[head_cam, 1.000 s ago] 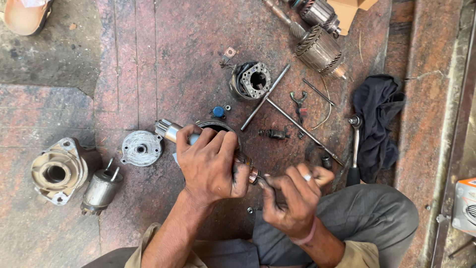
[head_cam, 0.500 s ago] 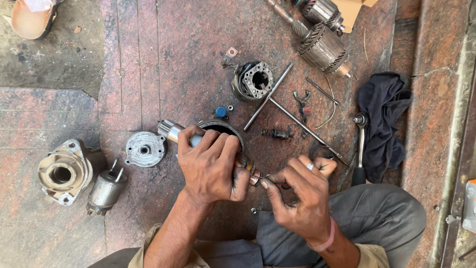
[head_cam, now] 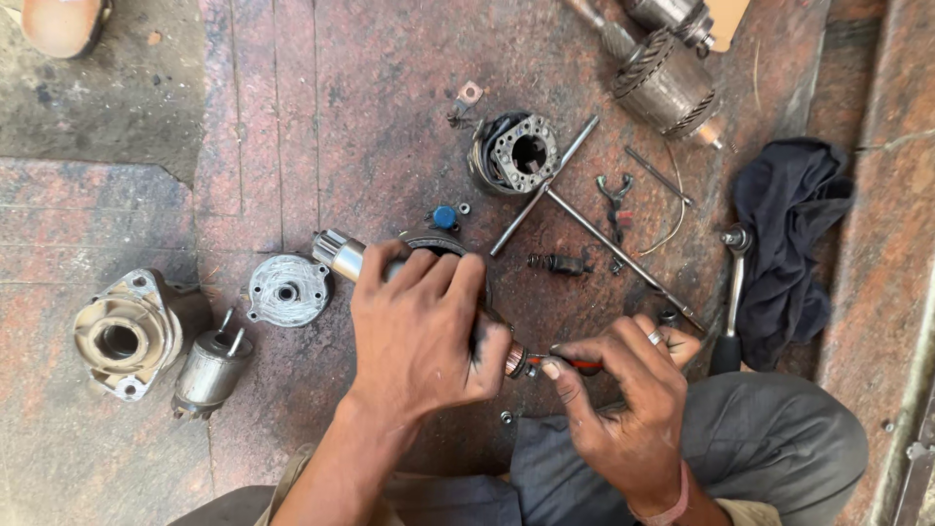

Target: The person sits cross-legged on the workshop floor repairing a starter motor. They hold the starter drive housing in one hand and use a screwdriver to work on the drive gear and solenoid terminal area, manipulating small screws and components among disassembled starter parts, end bells, and an armature laid out on the floor.

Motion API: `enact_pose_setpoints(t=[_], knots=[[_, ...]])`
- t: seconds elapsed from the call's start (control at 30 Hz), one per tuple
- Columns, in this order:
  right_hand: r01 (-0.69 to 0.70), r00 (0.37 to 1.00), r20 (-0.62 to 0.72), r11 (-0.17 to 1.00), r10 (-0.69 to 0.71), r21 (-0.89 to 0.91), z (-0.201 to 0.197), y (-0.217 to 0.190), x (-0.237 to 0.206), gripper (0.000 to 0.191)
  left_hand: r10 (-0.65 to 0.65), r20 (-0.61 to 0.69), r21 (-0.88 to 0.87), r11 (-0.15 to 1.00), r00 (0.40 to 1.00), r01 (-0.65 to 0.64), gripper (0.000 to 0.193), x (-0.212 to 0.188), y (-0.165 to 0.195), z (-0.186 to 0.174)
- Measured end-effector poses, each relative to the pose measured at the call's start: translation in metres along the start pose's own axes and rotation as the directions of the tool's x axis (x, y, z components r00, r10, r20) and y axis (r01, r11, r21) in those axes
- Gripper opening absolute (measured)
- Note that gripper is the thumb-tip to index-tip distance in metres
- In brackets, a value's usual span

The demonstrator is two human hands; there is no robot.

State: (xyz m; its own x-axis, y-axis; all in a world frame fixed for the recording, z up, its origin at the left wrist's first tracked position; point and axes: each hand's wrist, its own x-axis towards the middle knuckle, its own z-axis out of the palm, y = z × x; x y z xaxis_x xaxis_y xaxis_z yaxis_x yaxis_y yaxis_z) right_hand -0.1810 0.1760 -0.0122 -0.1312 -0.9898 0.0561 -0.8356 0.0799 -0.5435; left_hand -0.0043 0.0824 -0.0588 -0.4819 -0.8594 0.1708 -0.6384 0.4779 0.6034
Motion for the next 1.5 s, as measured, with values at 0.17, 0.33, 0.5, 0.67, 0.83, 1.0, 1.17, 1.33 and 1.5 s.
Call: enact_pose_setpoints(t=[0.17,0.33,0.5,0.67,0.83,1.0,1.17,1.33,1.5], knots=[[0.007,0.999,0.035,1.0,-0.006,-0.026,0.008,0.003,0.001,0.017,-0.039,0.057,0.041,0.998,0.998,0.037,0.026,0.006,-0.004,0.005],[0.047,0.998,0.032,0.996,-0.045,-0.077,0.012,0.002,0.004,0.017,-0.013,0.004,-0.018,1.0,1.0,0.013,0.022,0.005,-0.011,0.008],[0.09,0.996,0.023,0.985,-0.087,-0.15,0.016,0.003,0.002,0.019,0.034,-0.049,-0.059,0.998,0.998,-0.037,0.026,0.001,-0.017,0.009],[0.06,0.998,-0.004,0.972,-0.063,-0.229,0.024,0.004,-0.005,0.018,0.024,-0.039,-0.082,0.996,0.999,-0.027,0.029,-0.002,-0.023,0.012],[0.025,0.999,-0.033,0.978,-0.033,-0.209,0.036,0.004,-0.011,0.019,0.002,-0.033,-0.111,0.994,0.999,-0.005,0.032,0.0,-0.025,0.013],[0.117,0.986,-0.1,0.984,-0.13,-0.132,0.047,0.007,-0.01,0.017,0.0,-0.065,-0.103,0.995,0.998,-0.007,0.033,0.002,-0.021,0.01],[0.066,0.998,-0.025,0.998,-0.065,0.01,0.039,0.003,-0.002,0.02,0.003,-0.055,-0.071,0.997,0.998,-0.007,0.027,0.002,-0.016,0.005],[0.104,0.994,0.044,0.991,-0.1,-0.084,0.01,-0.017,0.003,0.019,0.024,-0.056,-0.045,0.999,0.998,-0.027,0.025,0.001,-0.011,-0.002],[0.137,0.99,0.051,0.977,-0.13,-0.16,0.0,-0.029,0.002,0.022,0.026,-0.061,-0.033,0.999,0.998,-0.028,0.027,-0.005,-0.01,-0.003]])
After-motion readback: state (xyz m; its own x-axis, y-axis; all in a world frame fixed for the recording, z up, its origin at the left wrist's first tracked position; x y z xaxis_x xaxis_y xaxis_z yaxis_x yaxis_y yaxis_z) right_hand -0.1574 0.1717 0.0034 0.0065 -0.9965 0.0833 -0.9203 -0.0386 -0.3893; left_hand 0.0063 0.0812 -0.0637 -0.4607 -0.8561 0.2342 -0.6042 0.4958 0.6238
